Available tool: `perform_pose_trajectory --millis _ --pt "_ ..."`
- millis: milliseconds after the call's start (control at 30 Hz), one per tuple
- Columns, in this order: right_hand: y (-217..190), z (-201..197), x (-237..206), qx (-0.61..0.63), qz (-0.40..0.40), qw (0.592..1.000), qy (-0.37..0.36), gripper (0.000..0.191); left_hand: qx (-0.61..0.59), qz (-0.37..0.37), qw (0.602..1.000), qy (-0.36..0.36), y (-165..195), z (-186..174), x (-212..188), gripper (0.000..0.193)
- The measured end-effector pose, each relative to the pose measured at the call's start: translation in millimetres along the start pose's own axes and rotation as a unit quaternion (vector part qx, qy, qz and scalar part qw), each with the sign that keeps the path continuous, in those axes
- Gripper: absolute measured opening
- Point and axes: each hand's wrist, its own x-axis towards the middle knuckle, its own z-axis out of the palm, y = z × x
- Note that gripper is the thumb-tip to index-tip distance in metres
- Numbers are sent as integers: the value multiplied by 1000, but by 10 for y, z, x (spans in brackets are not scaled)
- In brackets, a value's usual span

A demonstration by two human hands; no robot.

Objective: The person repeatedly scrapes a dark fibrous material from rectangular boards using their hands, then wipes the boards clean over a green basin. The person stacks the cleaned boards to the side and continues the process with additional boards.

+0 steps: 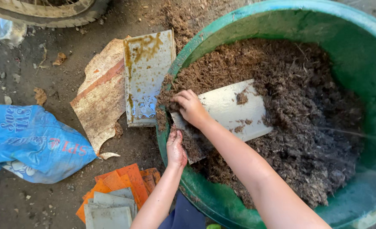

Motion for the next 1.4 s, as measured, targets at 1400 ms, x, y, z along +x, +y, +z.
perform_pose_trajectory --millis 1400 --pt "-781 -428 -1493 -189 239 952 -41 64 -88 -99 986 -104 266 67 -118 83"
